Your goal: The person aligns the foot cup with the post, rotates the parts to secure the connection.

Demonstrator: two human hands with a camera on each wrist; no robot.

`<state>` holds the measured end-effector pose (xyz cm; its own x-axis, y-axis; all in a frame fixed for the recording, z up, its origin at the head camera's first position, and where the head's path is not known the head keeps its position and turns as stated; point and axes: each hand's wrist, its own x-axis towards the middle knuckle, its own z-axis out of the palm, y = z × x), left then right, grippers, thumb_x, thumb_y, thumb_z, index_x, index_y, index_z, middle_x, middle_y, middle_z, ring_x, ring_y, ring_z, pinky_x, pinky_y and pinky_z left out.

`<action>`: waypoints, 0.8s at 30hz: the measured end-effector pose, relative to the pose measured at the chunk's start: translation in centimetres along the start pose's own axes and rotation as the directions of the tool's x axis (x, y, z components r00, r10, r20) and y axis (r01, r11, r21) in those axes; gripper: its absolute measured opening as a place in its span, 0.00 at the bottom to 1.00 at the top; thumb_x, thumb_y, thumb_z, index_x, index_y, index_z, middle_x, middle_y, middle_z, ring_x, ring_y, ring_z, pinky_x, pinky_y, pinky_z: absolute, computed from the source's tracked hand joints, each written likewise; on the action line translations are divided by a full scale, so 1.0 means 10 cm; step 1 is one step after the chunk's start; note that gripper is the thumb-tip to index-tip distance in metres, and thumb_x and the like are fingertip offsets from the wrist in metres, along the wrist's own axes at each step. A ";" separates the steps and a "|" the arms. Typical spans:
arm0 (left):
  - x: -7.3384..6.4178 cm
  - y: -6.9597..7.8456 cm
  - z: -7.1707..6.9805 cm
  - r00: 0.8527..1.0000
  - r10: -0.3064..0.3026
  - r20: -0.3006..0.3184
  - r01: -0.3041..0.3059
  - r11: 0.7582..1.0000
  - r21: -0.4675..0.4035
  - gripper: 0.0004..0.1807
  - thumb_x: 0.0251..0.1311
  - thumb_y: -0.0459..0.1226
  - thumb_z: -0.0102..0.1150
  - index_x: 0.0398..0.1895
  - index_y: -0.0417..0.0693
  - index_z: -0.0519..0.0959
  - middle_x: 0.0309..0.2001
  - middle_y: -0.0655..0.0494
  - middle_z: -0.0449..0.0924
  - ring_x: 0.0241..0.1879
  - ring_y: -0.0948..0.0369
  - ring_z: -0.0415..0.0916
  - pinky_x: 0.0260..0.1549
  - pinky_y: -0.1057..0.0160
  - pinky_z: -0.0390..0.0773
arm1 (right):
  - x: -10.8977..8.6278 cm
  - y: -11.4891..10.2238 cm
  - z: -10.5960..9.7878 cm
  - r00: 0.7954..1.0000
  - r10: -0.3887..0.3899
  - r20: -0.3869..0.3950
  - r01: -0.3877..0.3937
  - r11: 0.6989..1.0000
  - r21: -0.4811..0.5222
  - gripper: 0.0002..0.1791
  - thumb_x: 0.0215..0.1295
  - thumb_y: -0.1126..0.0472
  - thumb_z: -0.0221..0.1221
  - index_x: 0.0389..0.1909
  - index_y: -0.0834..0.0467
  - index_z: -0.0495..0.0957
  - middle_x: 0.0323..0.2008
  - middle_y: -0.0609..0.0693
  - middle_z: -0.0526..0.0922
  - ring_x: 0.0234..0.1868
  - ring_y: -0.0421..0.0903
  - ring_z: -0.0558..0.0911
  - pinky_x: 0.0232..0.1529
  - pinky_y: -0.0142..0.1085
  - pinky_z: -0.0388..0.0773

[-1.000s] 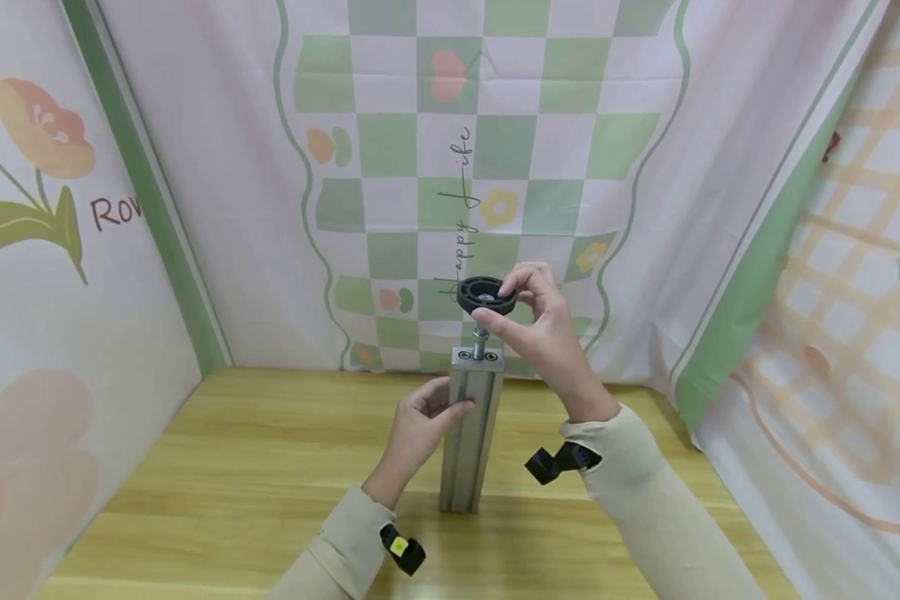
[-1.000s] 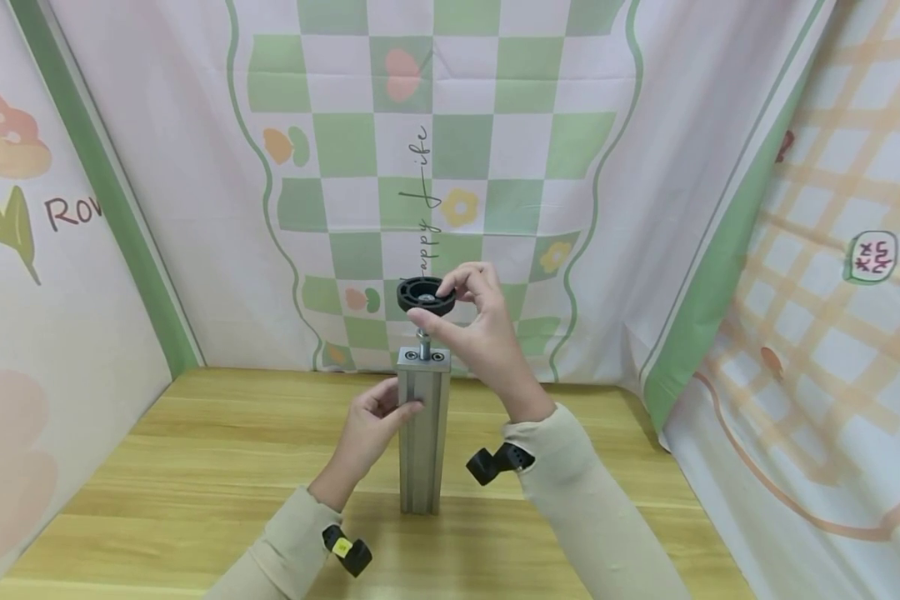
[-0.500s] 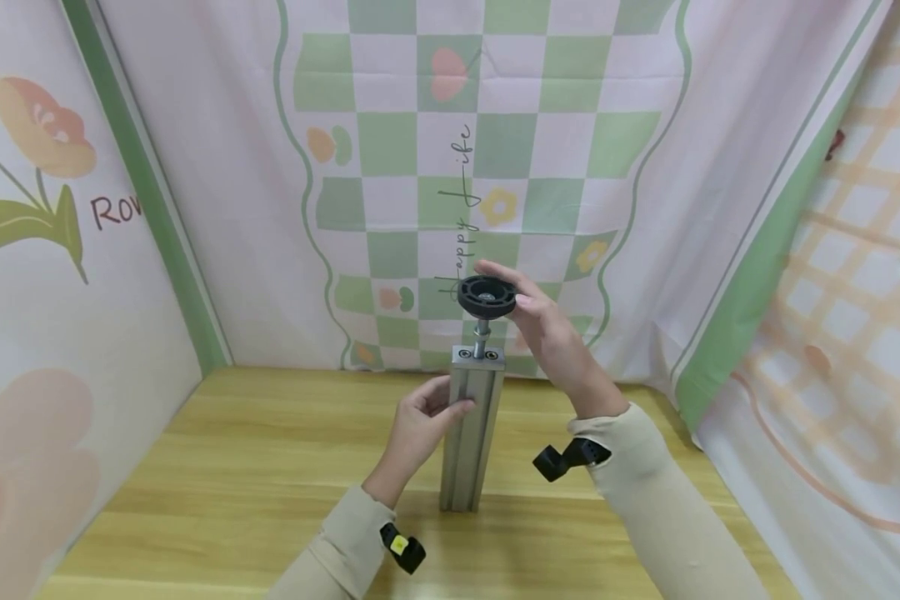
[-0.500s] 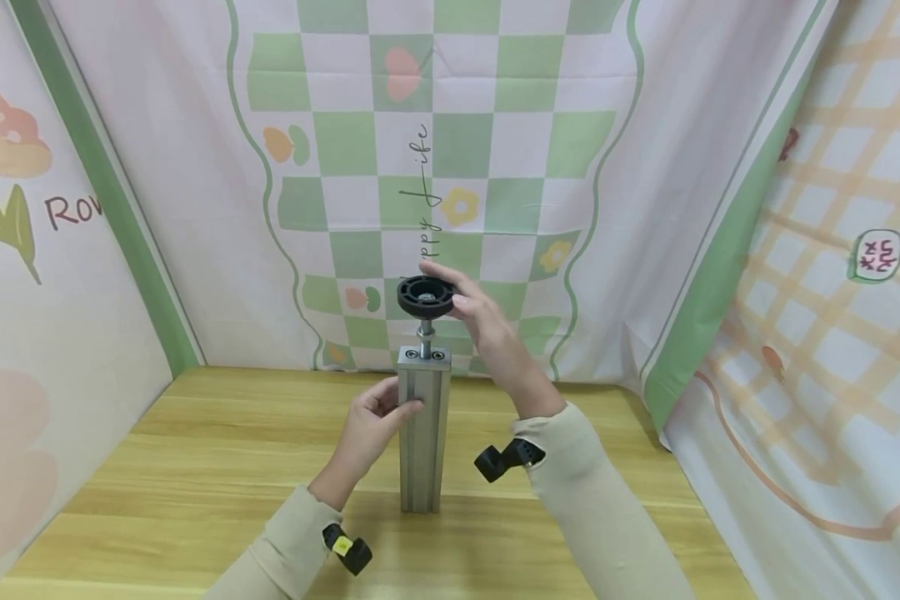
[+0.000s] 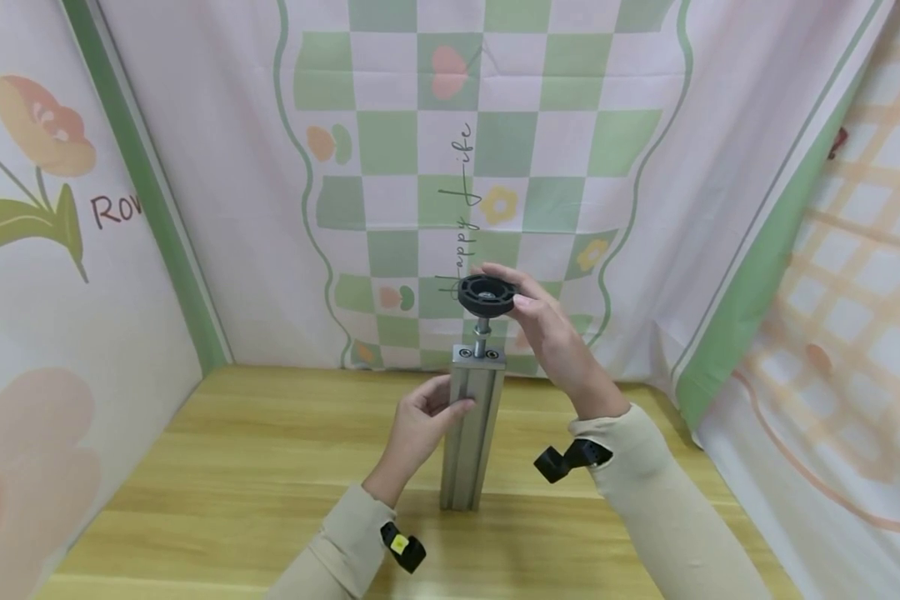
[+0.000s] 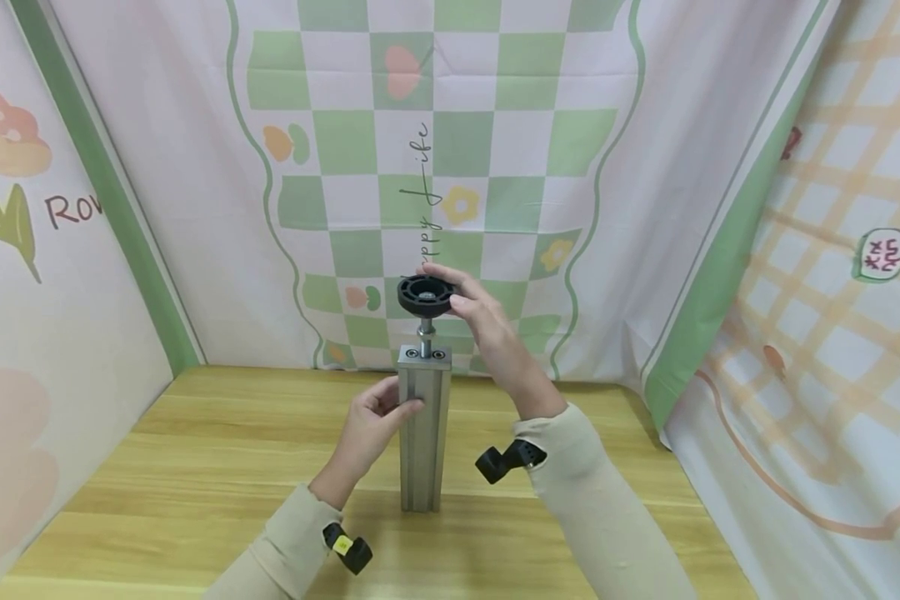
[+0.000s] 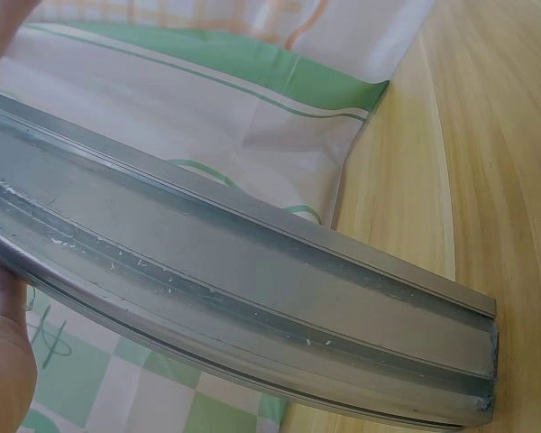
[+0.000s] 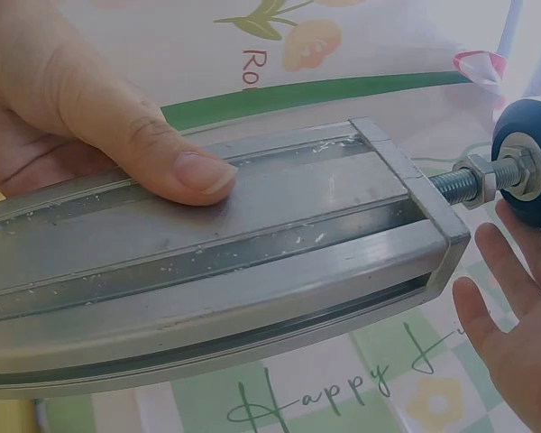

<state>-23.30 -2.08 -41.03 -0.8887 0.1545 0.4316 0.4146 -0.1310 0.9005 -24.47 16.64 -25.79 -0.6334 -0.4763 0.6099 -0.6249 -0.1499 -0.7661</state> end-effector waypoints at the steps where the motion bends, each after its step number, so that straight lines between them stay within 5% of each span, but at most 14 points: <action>1: 0.00 0.00 0.00 1.000 0.000 0.001 0.000 1.000 0.000 0.20 0.60 0.39 0.72 0.55 0.45 0.82 0.46 0.51 0.85 0.47 0.56 0.82 0.46 0.60 0.83 | 0.00 0.00 0.00 1.000 0.001 -0.008 -0.001 1.000 -0.001 0.28 0.77 0.59 0.35 0.73 0.67 0.60 0.68 0.62 0.68 0.67 0.55 0.69 0.70 0.48 0.57; 10: -0.01 0.00 0.00 1.000 0.008 -0.008 -0.008 1.000 0.003 0.21 0.59 0.39 0.72 0.54 0.43 0.82 0.45 0.50 0.85 0.46 0.56 0.83 0.45 0.61 0.83 | -0.05 0.01 0.02 0.989 0.045 -0.138 -0.056 0.995 -0.078 0.19 0.73 0.59 0.47 0.61 0.58 0.70 0.62 0.57 0.74 0.62 0.53 0.73 0.66 0.42 0.65; 15: 0.00 0.00 0.00 1.000 0.007 -0.011 -0.007 1.000 0.008 0.21 0.59 0.40 0.73 0.54 0.44 0.82 0.46 0.50 0.85 0.46 0.56 0.83 0.46 0.60 0.83 | -0.05 0.00 0.04 0.978 0.078 -0.194 -0.084 0.996 -0.022 0.12 0.69 0.62 0.55 0.51 0.53 0.70 0.61 0.56 0.70 0.55 0.53 0.76 0.56 0.36 0.76; 24: 0.00 0.00 0.00 1.000 0.015 -0.009 -0.014 1.000 0.020 0.21 0.59 0.40 0.72 0.54 0.44 0.82 0.46 0.51 0.85 0.47 0.56 0.82 0.46 0.61 0.83 | -0.03 -0.04 0.11 0.965 0.105 -0.241 -0.120 0.992 -0.046 0.16 0.66 0.62 0.65 0.45 0.54 0.67 0.54 0.56 0.68 0.51 0.53 0.75 0.40 0.31 0.79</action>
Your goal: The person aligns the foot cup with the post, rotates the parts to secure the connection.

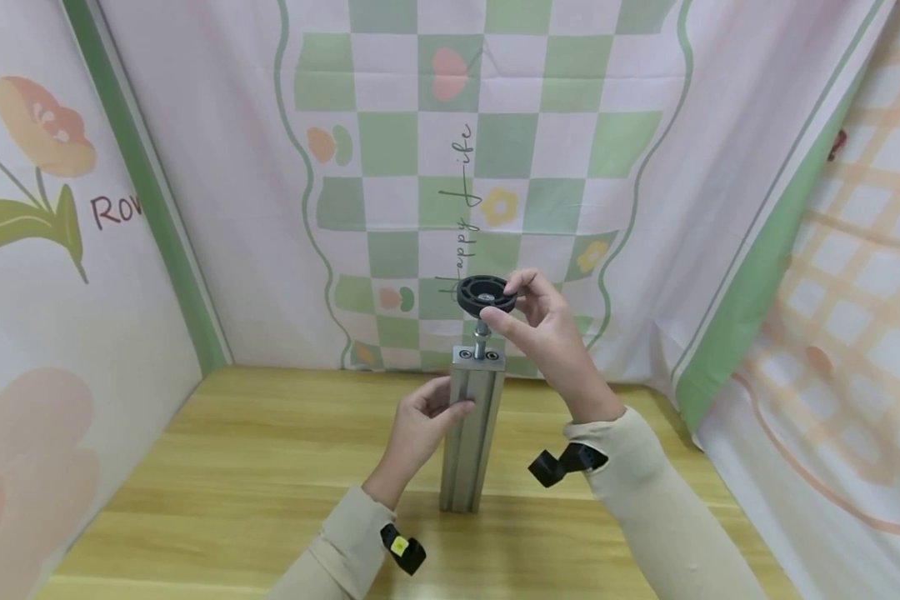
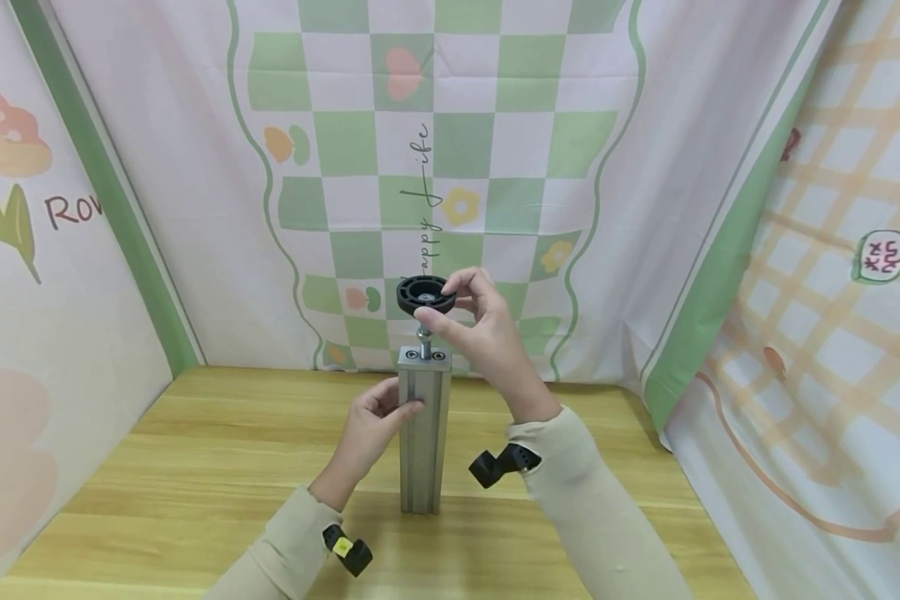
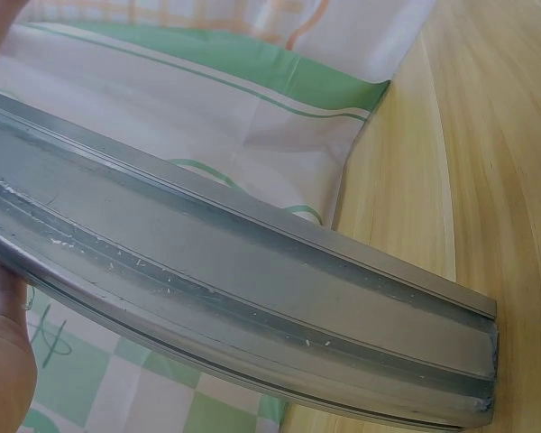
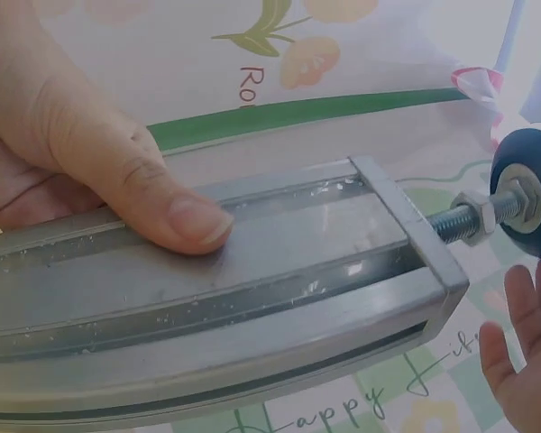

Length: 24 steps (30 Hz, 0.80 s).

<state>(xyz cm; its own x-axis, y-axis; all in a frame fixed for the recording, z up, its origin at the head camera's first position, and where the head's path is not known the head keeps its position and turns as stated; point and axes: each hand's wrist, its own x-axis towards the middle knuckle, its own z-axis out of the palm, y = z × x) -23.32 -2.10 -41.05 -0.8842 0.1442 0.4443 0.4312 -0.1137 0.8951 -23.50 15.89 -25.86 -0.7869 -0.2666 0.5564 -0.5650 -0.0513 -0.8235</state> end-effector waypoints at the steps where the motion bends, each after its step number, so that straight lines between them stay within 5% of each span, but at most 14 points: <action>1: 0.00 0.00 0.00 1.000 0.002 0.001 -0.002 1.000 0.002 0.21 0.59 0.40 0.72 0.54 0.44 0.82 0.46 0.51 0.85 0.47 0.56 0.82 0.46 0.61 0.83 | 0.00 0.00 0.00 1.000 -0.001 -0.004 0.001 1.000 -0.009 0.16 0.66 0.61 0.65 0.44 0.54 0.67 0.53 0.56 0.68 0.51 0.53 0.74 0.39 0.31 0.79; 4: 0.00 -0.01 0.00 1.000 0.001 0.000 -0.001 1.000 0.006 0.21 0.59 0.41 0.72 0.54 0.44 0.82 0.46 0.51 0.85 0.47 0.56 0.82 0.46 0.61 0.83 | 0.00 -0.01 0.01 1.000 -0.024 -0.016 0.024 0.999 -0.043 0.15 0.66 0.61 0.65 0.44 0.54 0.67 0.54 0.55 0.66 0.51 0.54 0.72 0.39 0.32 0.79; 10: 0.00 0.00 0.00 1.000 -0.014 -0.002 0.014 1.000 0.006 0.22 0.59 0.41 0.73 0.55 0.44 0.82 0.45 0.51 0.85 0.46 0.57 0.82 0.45 0.61 0.83 | 0.00 0.00 -0.01 0.991 -0.129 -0.016 0.127 0.987 -0.099 0.15 0.69 0.61 0.59 0.51 0.61 0.69 0.61 0.52 0.64 0.60 0.52 0.68 0.59 0.41 0.69; 16: -0.01 0.04 0.00 0.999 -0.043 0.011 0.043 0.999 -0.009 0.21 0.59 0.38 0.72 0.55 0.44 0.82 0.46 0.51 0.85 0.46 0.56 0.82 0.46 0.61 0.82 | 0.04 -0.01 -0.05 0.987 -0.106 0.123 0.107 0.994 -0.003 0.29 0.74 0.58 0.38 0.72 0.64 0.62 0.71 0.53 0.65 0.71 0.50 0.63 0.71 0.52 0.52; 24: -0.01 0.04 0.00 0.999 -0.046 0.004 0.046 0.999 -0.009 0.21 0.59 0.38 0.72 0.55 0.44 0.82 0.45 0.50 0.85 0.46 0.56 0.82 0.45 0.61 0.83 | 0.06 -0.02 -0.05 0.968 -0.106 0.226 0.093 0.993 0.069 0.29 0.76 0.61 0.32 0.73 0.68 0.59 0.72 0.63 0.63 0.70 0.54 0.66 0.71 0.47 0.57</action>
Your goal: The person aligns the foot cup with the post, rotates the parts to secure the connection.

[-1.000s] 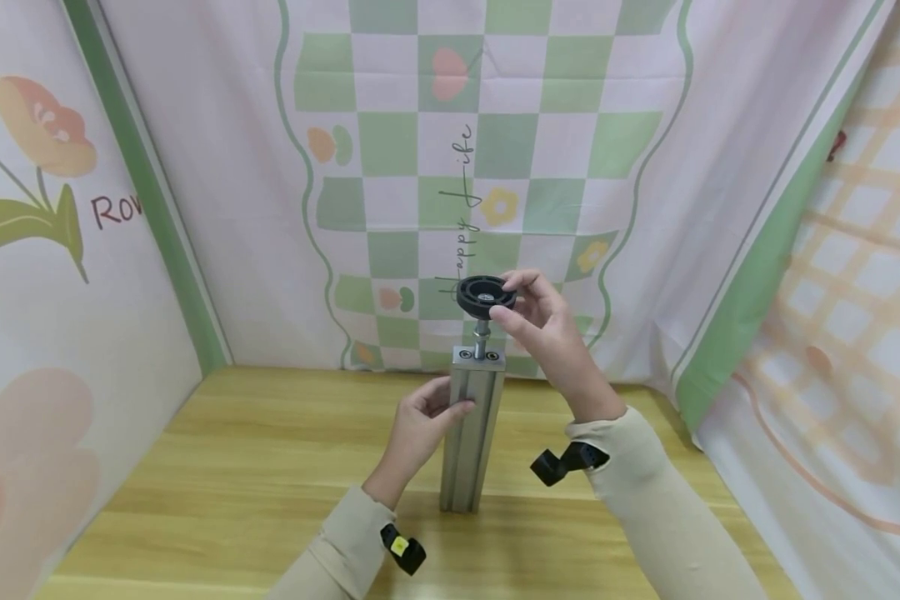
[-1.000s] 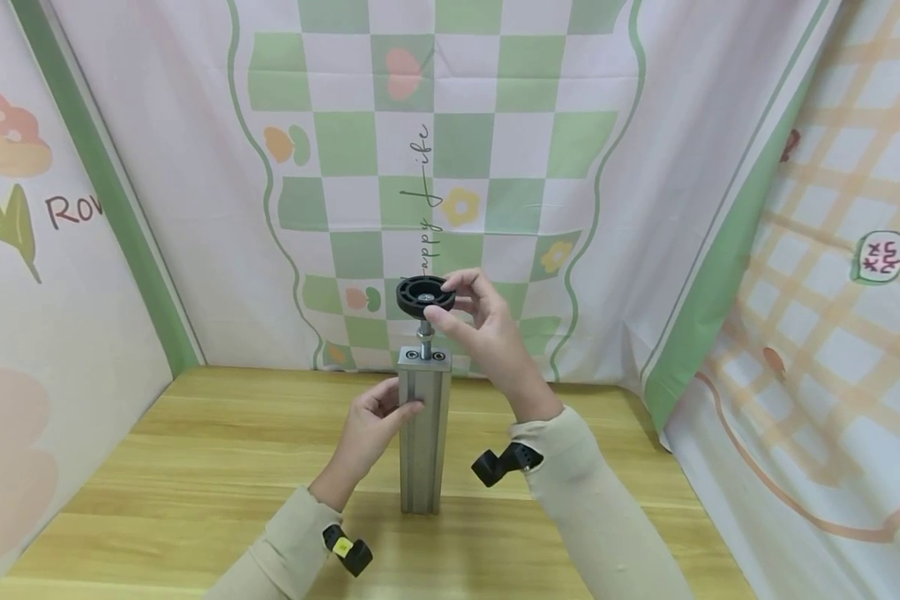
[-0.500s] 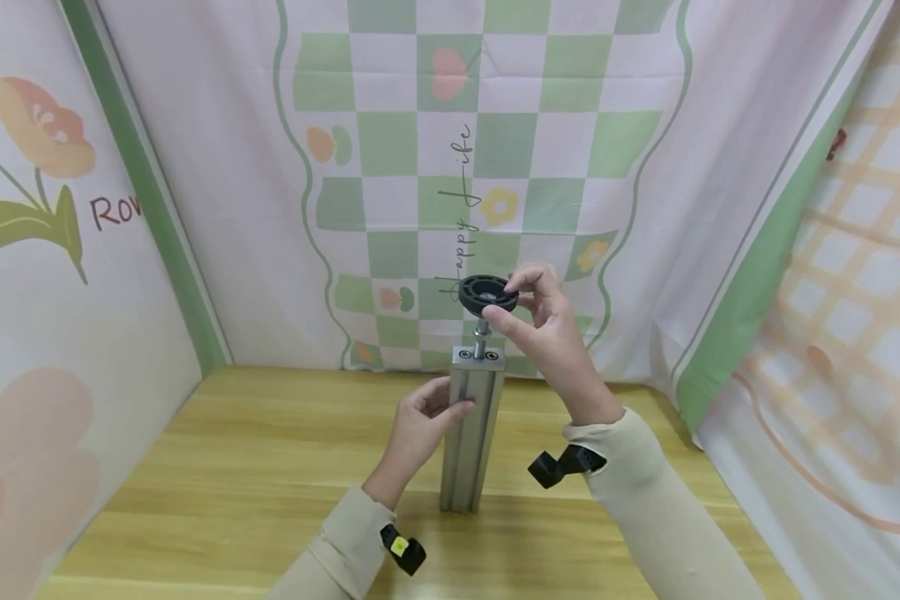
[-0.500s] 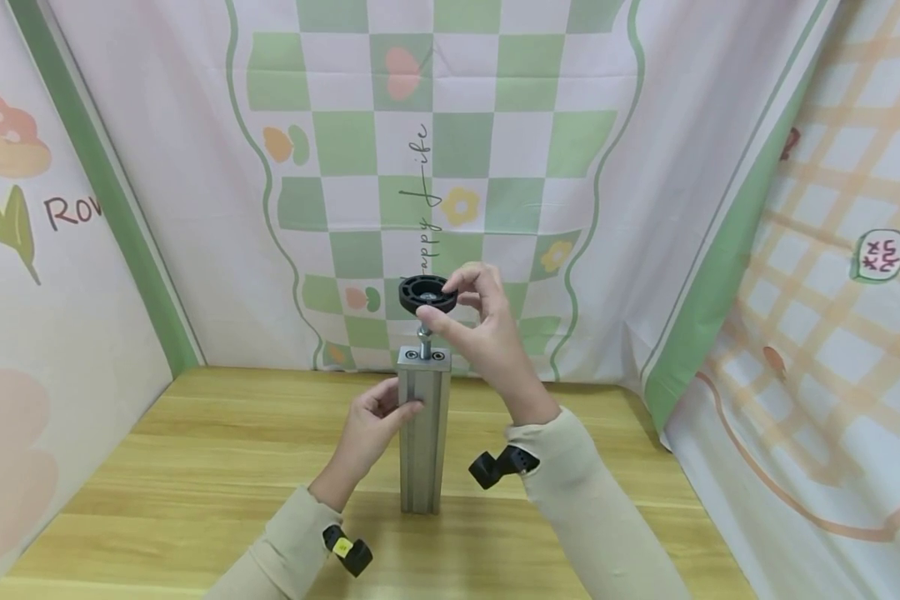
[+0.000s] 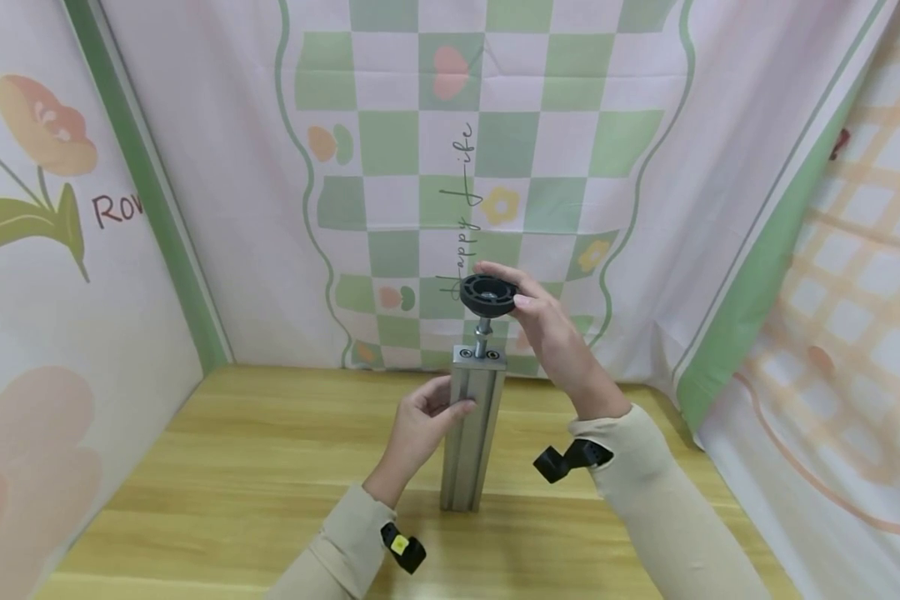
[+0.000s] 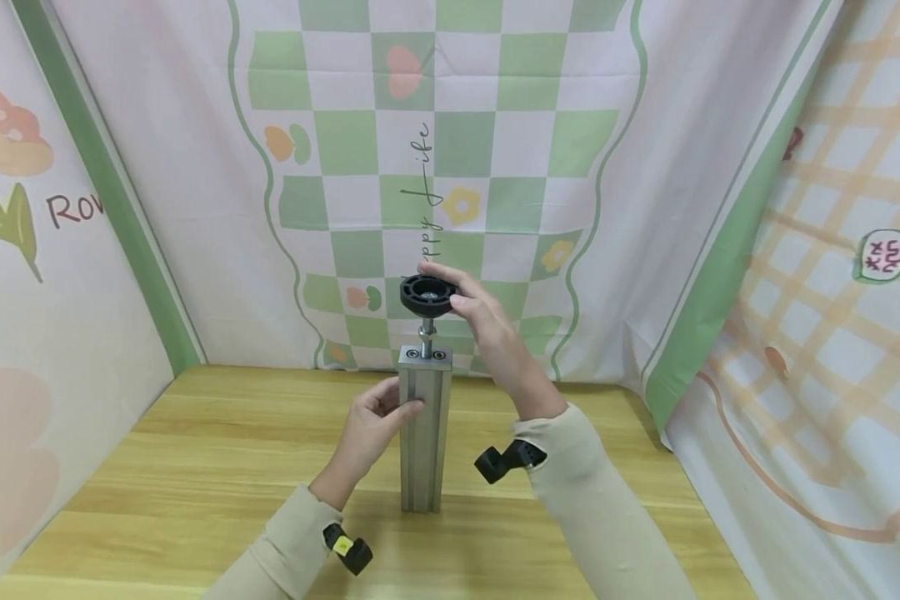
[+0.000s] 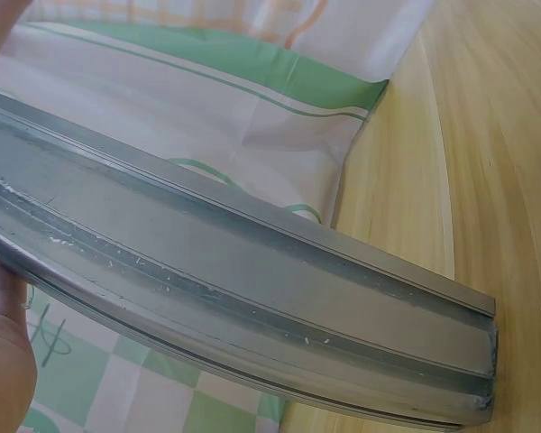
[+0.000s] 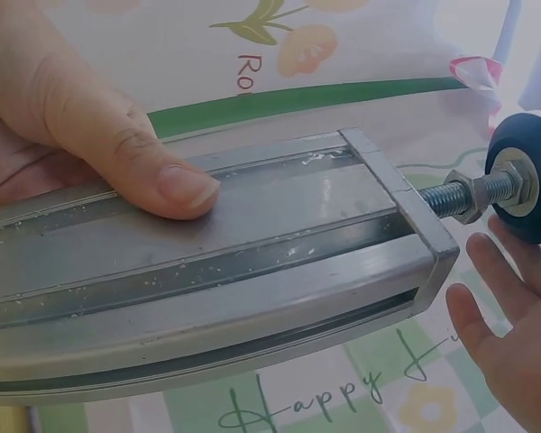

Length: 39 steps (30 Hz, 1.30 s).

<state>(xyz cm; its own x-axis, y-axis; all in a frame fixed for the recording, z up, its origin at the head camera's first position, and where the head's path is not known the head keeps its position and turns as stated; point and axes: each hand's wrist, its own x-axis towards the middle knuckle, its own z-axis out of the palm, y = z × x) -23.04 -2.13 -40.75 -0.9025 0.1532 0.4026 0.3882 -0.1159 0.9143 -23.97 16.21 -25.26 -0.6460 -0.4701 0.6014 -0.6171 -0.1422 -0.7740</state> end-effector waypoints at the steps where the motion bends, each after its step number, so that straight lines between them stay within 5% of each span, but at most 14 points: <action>1: 0.00 0.00 0.00 1.000 -0.001 0.000 0.001 1.000 -0.001 0.21 0.59 0.38 0.72 0.55 0.44 0.82 0.45 0.50 0.85 0.46 0.56 0.82 0.46 0.61 0.83 | 0.00 0.00 0.00 1.000 -0.001 0.000 0.001 1.000 0.000 0.29 0.76 0.61 0.32 0.73 0.68 0.59 0.72 0.63 0.63 0.70 0.54 0.66 0.70 0.47 0.57; 9: 0.01 -0.01 0.00 1.000 -0.003 0.001 0.003 1.000 -0.003 0.20 0.59 0.38 0.72 0.55 0.44 0.82 0.46 0.50 0.85 0.47 0.55 0.82 0.46 0.60 0.82 | -0.02 0.03 -0.04 1.000 0.021 -0.023 -0.022 0.999 -0.036 0.27 0.77 0.59 0.37 0.71 0.64 0.64 0.67 0.59 0.69 0.68 0.54 0.68 0.71 0.47 0.55; 14: 0.02 -0.02 0.00 1.000 -0.001 0.002 0.001 1.000 -0.004 0.21 0.59 0.38 0.72 0.55 0.44 0.82 0.46 0.50 0.85 0.47 0.55 0.82 0.46 0.61 0.82 | -0.05 0.04 -0.03 0.994 0.044 -0.096 -0.050 0.996 -0.070 0.22 0.74 0.59 0.45 0.65 0.61 0.68 0.67 0.56 0.71 0.66 0.53 0.70 0.67 0.44 0.62; 21: 0.02 -0.04 0.00 1.000 0.015 -0.002 -0.016 1.000 -0.011 0.20 0.60 0.37 0.71 0.54 0.43 0.82 0.46 0.49 0.85 0.46 0.56 0.82 0.46 0.61 0.83 | -0.06 0.03 -0.01 0.978 0.097 -0.187 -0.102 0.995 -0.016 0.11 0.69 0.62 0.57 0.50 0.54 0.70 0.64 0.55 0.69 0.55 0.54 0.74 0.52 0.35 0.78; 32: 0.01 -0.01 0.00 1.000 0.006 0.003 -0.006 1.000 0.002 0.20 0.60 0.38 0.72 0.55 0.45 0.82 0.46 0.50 0.85 0.47 0.56 0.82 0.47 0.60 0.82 | -0.03 0.00 0.04 0.966 0.036 -0.255 -0.077 0.985 -0.154 0.16 0.65 0.61 0.67 0.42 0.55 0.68 0.55 0.52 0.65 0.50 0.55 0.71 0.40 0.32 0.77; 39: 0.00 -0.01 0.00 1.000 -0.003 0.006 0.003 1.000 0.009 0.20 0.60 0.39 0.72 0.55 0.45 0.82 0.46 0.51 0.85 0.47 0.56 0.82 0.47 0.60 0.82 | -0.02 -0.01 0.04 0.971 -0.016 -0.239 -0.046 0.967 -0.251 0.19 0.65 0.59 0.66 0.48 0.62 0.68 0.60 0.52 0.65 0.59 0.51 0.70 0.62 0.43 0.67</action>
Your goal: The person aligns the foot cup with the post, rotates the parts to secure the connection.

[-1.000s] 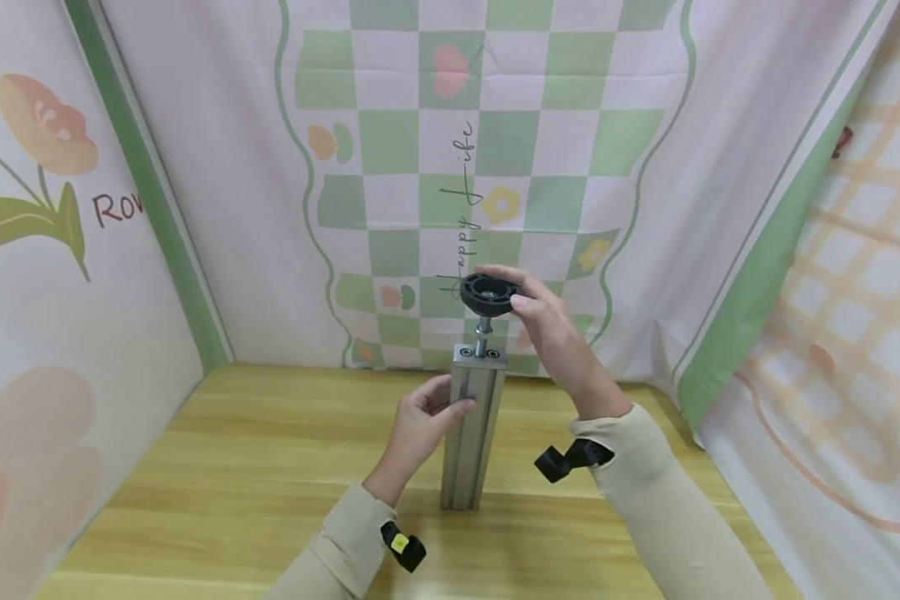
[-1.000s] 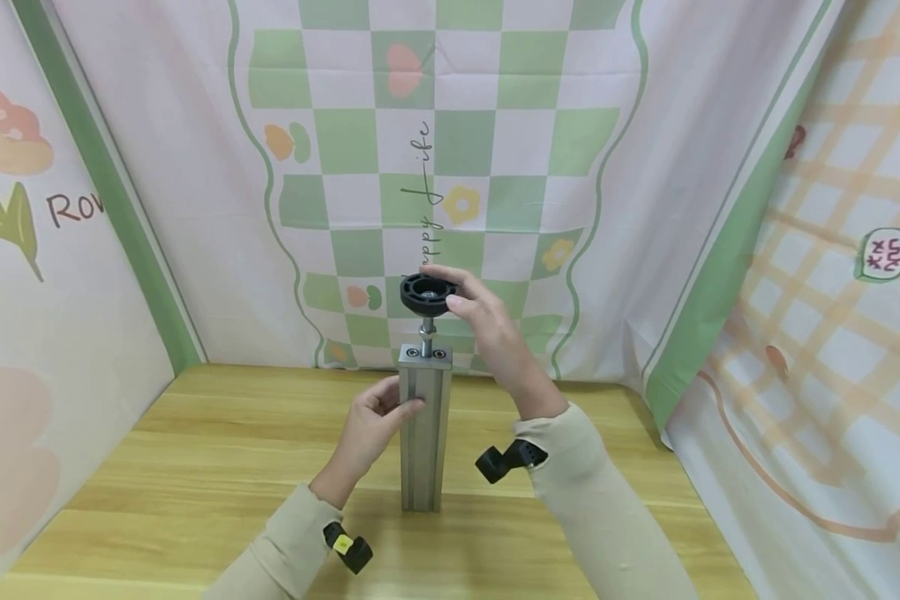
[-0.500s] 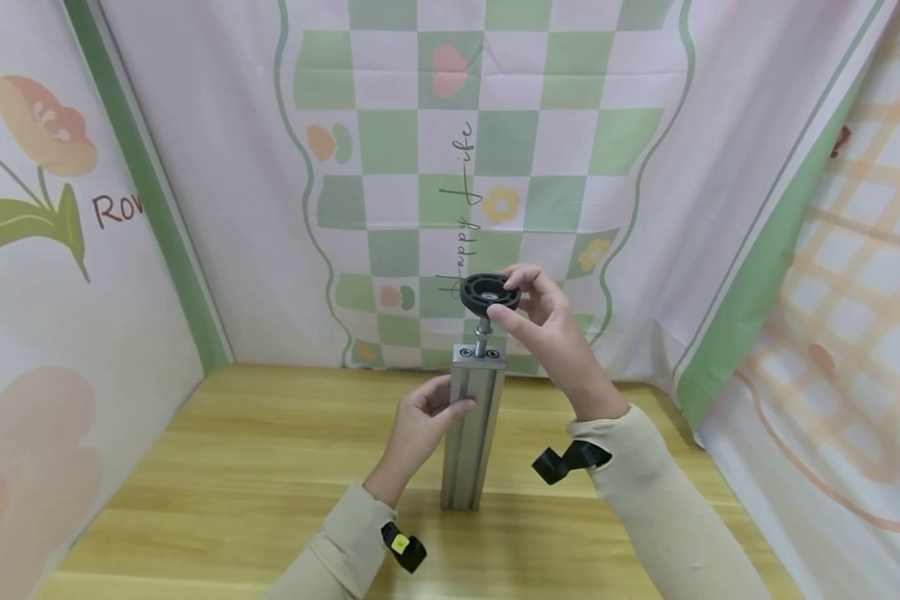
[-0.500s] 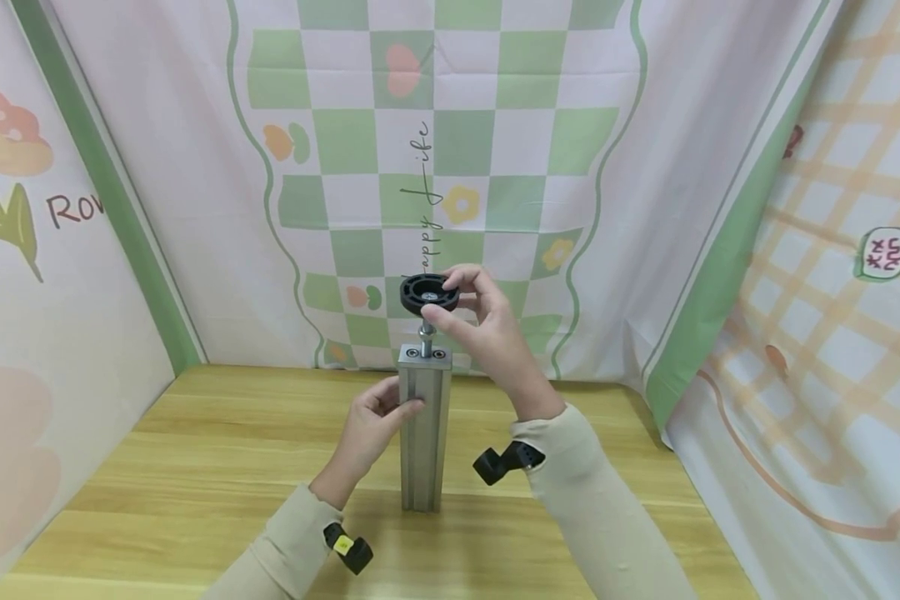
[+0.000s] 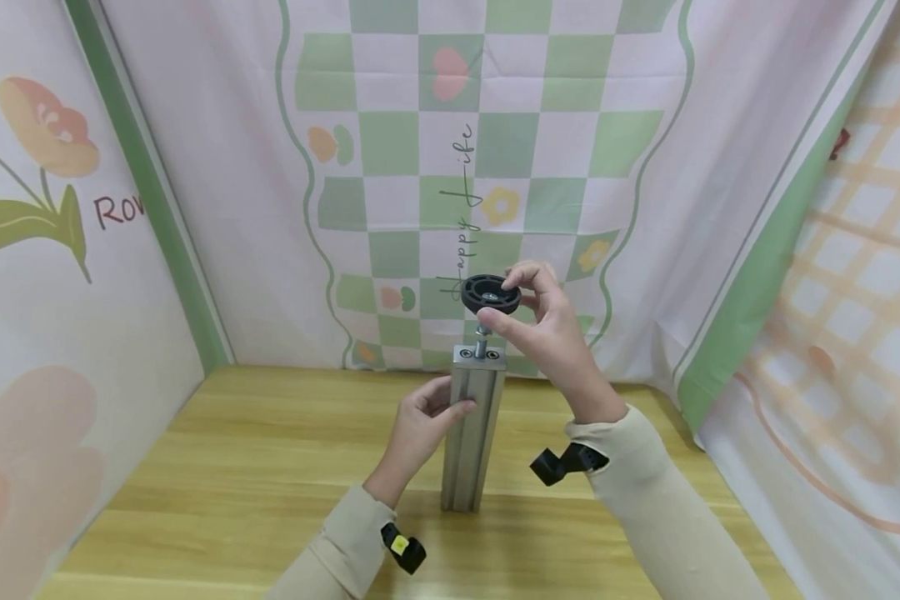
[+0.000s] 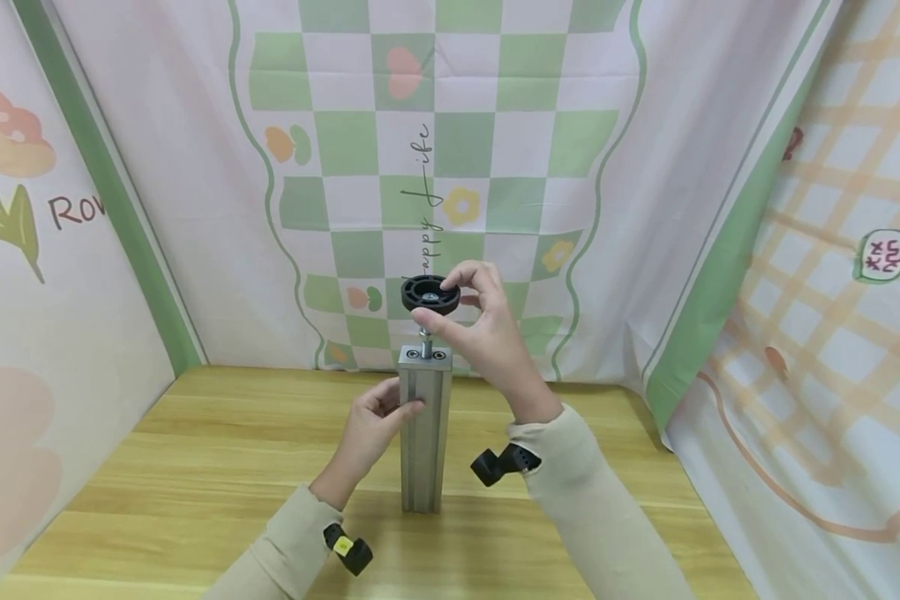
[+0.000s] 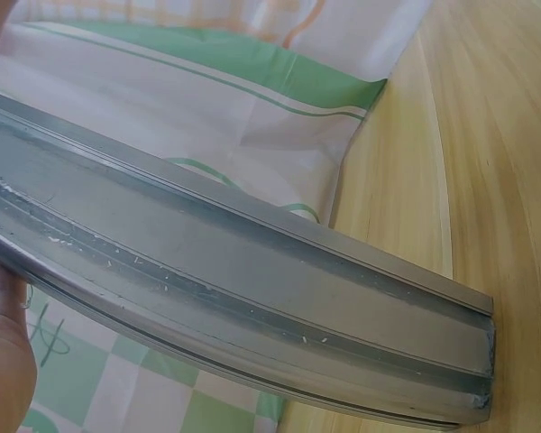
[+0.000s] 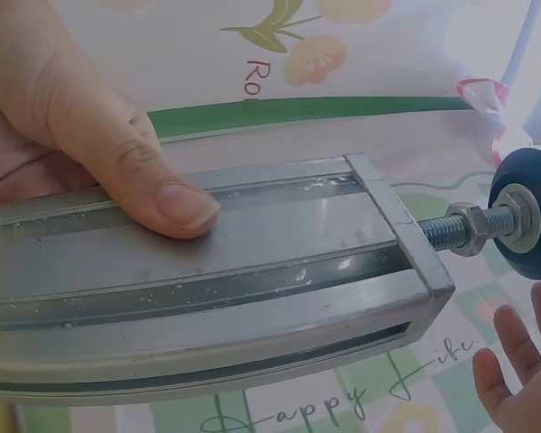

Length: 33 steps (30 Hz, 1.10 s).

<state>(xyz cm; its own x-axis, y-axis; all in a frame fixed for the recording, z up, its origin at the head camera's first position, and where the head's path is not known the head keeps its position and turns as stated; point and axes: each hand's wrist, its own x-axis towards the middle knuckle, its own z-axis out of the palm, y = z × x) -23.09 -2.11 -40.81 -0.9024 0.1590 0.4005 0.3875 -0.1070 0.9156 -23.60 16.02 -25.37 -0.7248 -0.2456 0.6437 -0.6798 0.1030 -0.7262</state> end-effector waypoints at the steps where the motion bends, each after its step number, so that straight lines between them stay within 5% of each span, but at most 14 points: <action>1: 0.00 0.00 0.00 1.000 -0.001 -0.001 0.001 1.000 -0.001 0.20 0.60 0.39 0.72 0.55 0.45 0.82 0.46 0.51 0.85 0.47 0.56 0.82 0.47 0.60 0.82 | 0.00 -0.01 0.00 1.000 0.000 0.009 0.000 1.000 -0.001 0.19 0.67 0.58 0.62 0.52 0.62 0.68 0.62 0.51 0.65 0.62 0.50 0.69 0.64 0.47 0.66; 5: 0.00 0.00 0.00 1.000 -0.007 -0.004 0.007 1.000 -0.004 0.21 0.59 0.39 0.72 0.55 0.45 0.82 0.46 0.51 0.85 0.47 0.56 0.82 0.47 0.60 0.82 | 0.01 -0.01 -0.03 0.996 0.011 0.085 -0.016 0.998 0.058 0.25 0.74 0.55 0.45 0.67 0.61 0.66 0.71 0.49 0.62 0.71 0.48 0.61 0.70 0.56 0.53; 10: -0.01 0.01 0.00 1.000 -0.015 -0.006 0.015 1.000 0.002 0.21 0.59 0.39 0.72 0.55 0.45 0.82 0.45 0.51 0.85 0.46 0.56 0.82 0.46 0.61 0.82 | 0.01 0.01 -0.07 0.983 -0.008 0.185 -0.016 0.991 0.130 0.30 0.78 0.55 0.33 0.74 0.62 0.62 0.75 0.50 0.61 0.76 0.45 0.54 0.73 0.54 0.42; 21: 0.00 0.00 0.00 1.000 -0.005 0.000 0.005 1.000 0.004 0.20 0.60 0.38 0.72 0.55 0.45 0.82 0.45 0.51 0.85 0.46 0.56 0.82 0.45 0.61 0.83 | 0.02 0.05 -0.09 0.969 -0.034 0.244 -0.025 0.972 0.235 0.29 0.76 0.59 0.33 0.74 0.64 0.60 0.70 0.58 0.67 0.72 0.53 0.63 0.74 0.51 0.44; 33: 0.00 -0.01 -0.01 1.000 -0.003 0.000 0.003 1.000 0.006 0.20 0.60 0.38 0.72 0.55 0.45 0.82 0.46 0.50 0.85 0.46 0.56 0.82 0.46 0.61 0.82 | 0.00 0.07 -0.11 0.978 -0.008 0.207 -0.028 0.985 0.173 0.26 0.77 0.58 0.38 0.70 0.61 0.68 0.67 0.58 0.71 0.70 0.53 0.65 0.72 0.53 0.49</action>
<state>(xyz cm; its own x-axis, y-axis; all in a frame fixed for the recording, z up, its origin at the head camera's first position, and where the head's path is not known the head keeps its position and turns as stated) -23.13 -2.18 -40.95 -0.9035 0.1594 0.3978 0.3859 -0.1011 0.9170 -24.15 17.20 -25.59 -0.6803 -0.4403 0.5860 -0.6296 -0.0584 -0.7747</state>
